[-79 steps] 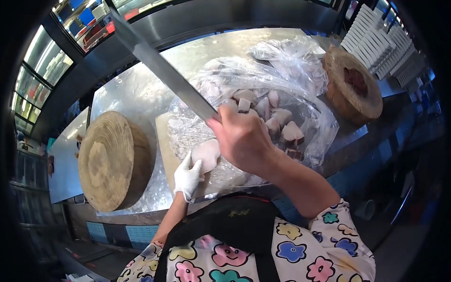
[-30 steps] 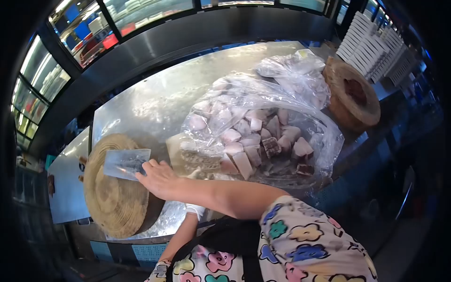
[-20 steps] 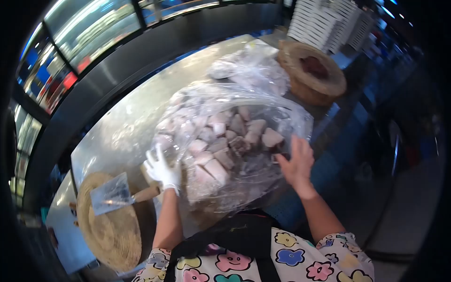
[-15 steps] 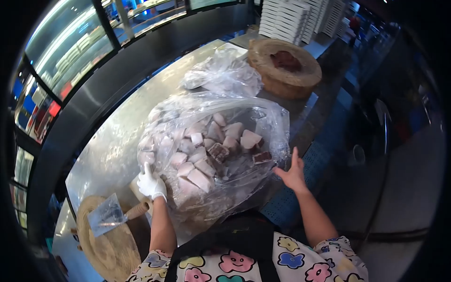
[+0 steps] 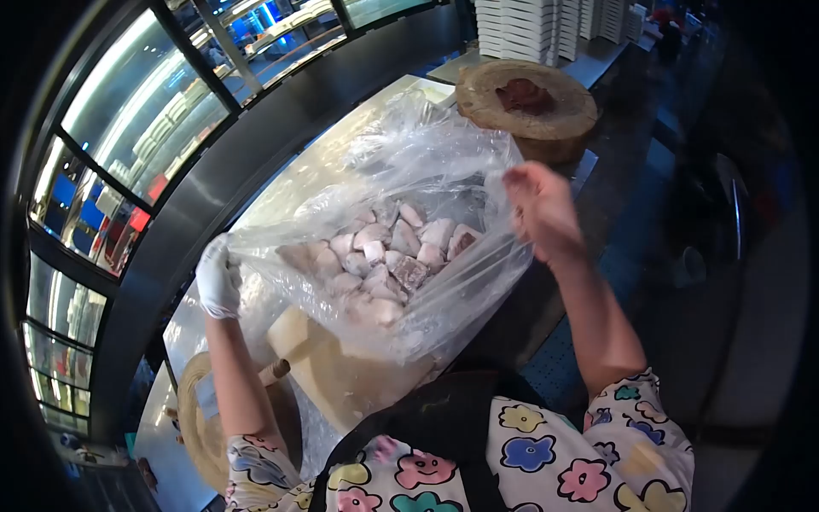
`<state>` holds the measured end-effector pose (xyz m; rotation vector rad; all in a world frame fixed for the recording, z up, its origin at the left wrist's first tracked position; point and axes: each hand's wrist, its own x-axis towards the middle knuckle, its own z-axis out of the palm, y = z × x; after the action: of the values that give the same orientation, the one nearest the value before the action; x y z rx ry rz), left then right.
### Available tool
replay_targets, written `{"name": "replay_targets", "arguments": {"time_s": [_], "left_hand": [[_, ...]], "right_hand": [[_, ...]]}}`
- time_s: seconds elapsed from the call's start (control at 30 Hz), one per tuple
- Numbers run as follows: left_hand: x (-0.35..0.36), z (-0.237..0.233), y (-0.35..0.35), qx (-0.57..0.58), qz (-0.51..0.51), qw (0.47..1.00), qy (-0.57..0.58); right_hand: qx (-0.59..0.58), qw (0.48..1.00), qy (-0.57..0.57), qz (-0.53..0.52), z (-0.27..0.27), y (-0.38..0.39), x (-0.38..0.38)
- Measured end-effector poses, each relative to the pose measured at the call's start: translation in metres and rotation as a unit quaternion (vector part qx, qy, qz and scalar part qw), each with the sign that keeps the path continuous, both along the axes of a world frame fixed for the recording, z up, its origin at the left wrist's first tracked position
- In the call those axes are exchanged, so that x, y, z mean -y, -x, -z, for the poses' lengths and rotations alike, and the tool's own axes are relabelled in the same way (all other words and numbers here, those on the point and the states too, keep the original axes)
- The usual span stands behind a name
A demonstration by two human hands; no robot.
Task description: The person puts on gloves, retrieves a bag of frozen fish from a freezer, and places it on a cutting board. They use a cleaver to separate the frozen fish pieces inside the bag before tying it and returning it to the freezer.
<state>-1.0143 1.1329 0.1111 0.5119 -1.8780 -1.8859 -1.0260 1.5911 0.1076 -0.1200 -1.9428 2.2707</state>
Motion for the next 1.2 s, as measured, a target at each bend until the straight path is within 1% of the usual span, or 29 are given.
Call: {"name": "replay_targets", "arguments": {"time_s": [0.03, 0.1, 0.17, 0.23, 0.3, 0.33, 0.37, 0.4, 0.43, 0.47, 0.5, 0.53, 0.57, 0.6, 0.63, 0.67, 0.7, 0.73, 0.77, 0.8, 0.83, 0.87, 0.9, 0.93, 0.97, 1.03, 1.1, 1.17, 1.2], "left_hand": [[0.007, -0.014, 0.001, 0.005, 0.034, 0.999, -0.017], [0.013, -0.036, -0.004, 0.003, 0.032, 0.999, -0.04], [0.019, -0.057, -0.015, -0.008, 0.039, 0.998, -0.041], [0.016, -0.081, -0.029, -0.063, 0.019, 0.998, -0.017], [0.003, -0.104, -0.046, -0.071, 0.018, 0.996, -0.049], [0.004, -0.105, -0.052, -0.107, 0.033, 0.993, 0.033], [0.007, -0.102, -0.054, -0.132, 0.037, 0.93, 0.341], [0.007, -0.102, -0.056, -0.151, 0.029, 0.864, 0.48], [-0.008, -0.111, -0.059, -0.168, 0.021, 0.776, 0.607], [-0.018, -0.113, -0.056, -0.153, 0.004, 0.811, 0.565], [-0.022, -0.116, -0.051, -0.151, 0.01, 0.811, 0.565], [-0.026, -0.119, -0.045, -0.144, 0.021, 0.89, 0.433], [-0.032, -0.123, -0.039, -0.132, 0.03, 0.948, 0.289], [-0.043, -0.126, -0.037, -0.134, 0.043, 0.9, 0.413], [-0.053, -0.129, -0.034, -0.133, 0.046, 0.9, 0.413], [-0.061, -0.132, -0.032, -0.138, 0.088, 0.945, 0.282], [-0.069, -0.133, -0.031, -0.138, 0.127, 0.972, 0.144], [-0.081, -0.133, -0.03, -0.135, 0.127, 0.972, 0.143], [-0.093, -0.132, -0.03, -0.132, 0.117, 0.973, 0.15], [-0.103, -0.131, -0.031, -0.129, 0.107, 0.973, 0.158], [-0.109, -0.129, -0.031, -0.128, 0.107, 0.973, 0.157], [-0.114, -0.128, -0.032, -0.121, 0.143, 0.972, 0.141], [-0.119, -0.128, -0.032, -0.114, 0.18, 0.969, 0.125], [-0.127, -0.125, -0.03, -0.135, 0.187, 0.96, 0.158], [-0.13, -0.126, -0.028, -0.137, 0.187, 0.96, 0.157], [-0.135, -0.129, -0.023, -0.1, 0.263, 0.952, 0.12], [-0.148, -0.132, -0.013, -0.147, 0.272, 0.949, 0.063], [-0.137, -0.132, -0.002, -0.141, 0.267, 0.952, 0.058], [-0.131, -0.124, 0.003, -0.207, 0.272, 0.935, 0.095]], "right_hand": [[-0.004, 1.0, -0.008, -0.023, -0.017, -0.002, -0.005], [-0.05, 0.998, -0.008, 0.032, -0.042, -0.003, -0.002], [-0.123, 0.991, -0.018, 0.052, -0.058, -0.005, -0.018], [-0.238, 0.969, 0.012, 0.063, -0.076, -0.01, -0.037], [-0.306, 0.949, 0.027, 0.071, -0.091, -0.019, -0.047], [-0.337, 0.939, 0.007, 0.065, -0.091, -0.026, -0.05], [-0.387, 0.916, -0.042, 0.097, -0.092, -0.03, -0.05], [-0.424, 0.896, -0.089, 0.1, -0.094, -0.031, -0.056], [-0.458, 0.872, -0.137, 0.102, -0.095, -0.032, -0.062], [-0.458, 0.885, -0.081, 0.009, -0.096, -0.034, -0.068], [-0.453, 0.888, -0.081, 0.013, -0.097, -0.031, -0.068], [-0.446, 0.886, -0.114, 0.059, -0.099, -0.026, -0.068], [-0.438, 0.881, -0.147, 0.104, -0.099, -0.02, -0.068], [-0.433, 0.9, -0.047, -0.035, -0.095, -0.016, -0.076], [-0.43, 0.901, -0.047, -0.033, -0.093, -0.005, -0.077], [-0.471, 0.875, -0.091, -0.056, -0.091, 0.011, -0.078], [-0.51, 0.846, -0.135, -0.079, -0.089, 0.02, -0.078], [-0.495, 0.863, -0.086, -0.055, -0.096, 0.018, -0.06], [-0.492, 0.864, -0.087, -0.056, -0.097, 0.02, -0.046], [-0.455, 0.868, 0.023, -0.198, -0.098, 0.022, -0.035], [-0.404, 0.842, 0.132, -0.333, -0.099, 0.024, -0.022], [-0.405, 0.842, 0.131, -0.333, -0.103, 0.023, -0.005], [-0.356, 0.866, 0.052, -0.346, -0.107, 0.02, 0.016], [-0.305, 0.883, -0.029, -0.357, -0.111, 0.016, 0.038], [-0.249, 0.891, -0.11, -0.364, -0.114, 0.014, 0.061], [-0.404, 0.857, -0.221, -0.233, -0.096, 0.02, 0.113], [-0.346, 0.825, -0.373, -0.246, -0.077, 0.025, 0.148], [-0.209, 0.826, -0.359, -0.381, -0.067, 0.041, 0.163], [-0.209, 0.826, -0.36, -0.38, -0.069, 0.046, 0.16]]}}
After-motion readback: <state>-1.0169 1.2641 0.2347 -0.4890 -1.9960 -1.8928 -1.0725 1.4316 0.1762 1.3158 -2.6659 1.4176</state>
